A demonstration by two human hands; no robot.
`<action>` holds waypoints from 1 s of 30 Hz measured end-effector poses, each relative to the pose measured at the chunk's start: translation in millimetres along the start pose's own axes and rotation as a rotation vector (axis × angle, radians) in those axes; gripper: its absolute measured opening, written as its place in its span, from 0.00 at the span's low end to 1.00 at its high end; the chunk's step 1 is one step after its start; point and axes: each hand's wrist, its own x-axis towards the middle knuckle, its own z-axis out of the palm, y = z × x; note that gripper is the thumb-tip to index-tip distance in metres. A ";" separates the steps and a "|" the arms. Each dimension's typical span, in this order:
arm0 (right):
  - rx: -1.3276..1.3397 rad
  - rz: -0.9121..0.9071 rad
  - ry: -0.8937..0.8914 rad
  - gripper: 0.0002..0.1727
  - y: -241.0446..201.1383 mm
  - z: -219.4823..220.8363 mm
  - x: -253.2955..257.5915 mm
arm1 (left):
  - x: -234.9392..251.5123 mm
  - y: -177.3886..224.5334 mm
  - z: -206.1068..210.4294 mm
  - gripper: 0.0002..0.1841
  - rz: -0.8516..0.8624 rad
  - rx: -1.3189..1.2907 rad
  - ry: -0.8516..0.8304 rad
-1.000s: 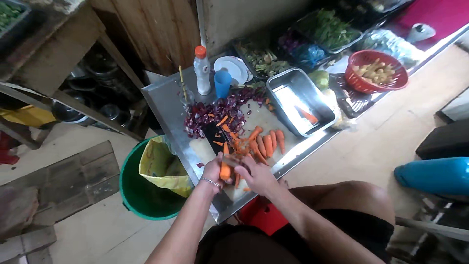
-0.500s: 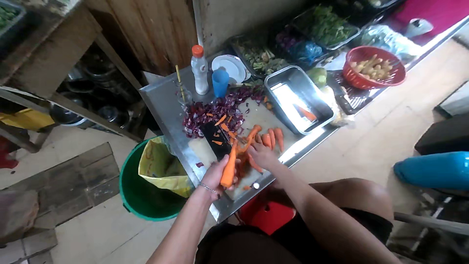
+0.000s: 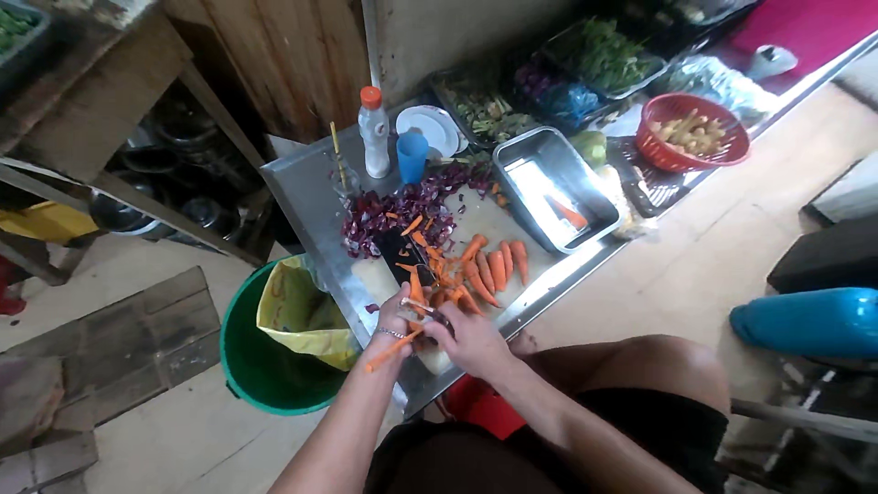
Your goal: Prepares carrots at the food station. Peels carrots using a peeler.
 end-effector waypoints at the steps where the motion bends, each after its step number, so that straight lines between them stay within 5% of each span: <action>1: -0.003 0.045 0.000 0.35 10.0 0.7 8.2 | -0.8 1.9 2.8 0.28 -0.044 0.041 0.041; 4: 0.079 0.170 -0.004 0.35 37.8 -5.8 24.1 | -0.3 6.9 11.6 0.28 -0.141 0.047 0.057; 10: 0.051 -0.041 -0.042 0.34 16.5 -12.2 4.4 | 10.7 1.1 2.9 0.29 -0.048 0.070 -0.051; 17: 0.127 0.239 0.007 0.38 76.4 -21.5 61.6 | 0.0 10.0 19.4 0.30 -0.193 0.141 -0.057; 22: 0.081 -0.021 -0.015 0.32 19.4 -18.2 9.4 | 7.5 8.7 5.8 0.24 -0.069 0.130 -0.075; 25: 0.017 -0.076 0.013 0.34 27.2 -11.4 11.0 | 9.9 6.1 9.7 0.24 -0.093 0.093 -0.112; 30: 0.068 0.129 0.044 0.38 67.7 -15.3 51.6 | 10.4 13.4 20.8 0.23 -0.223 0.119 -0.071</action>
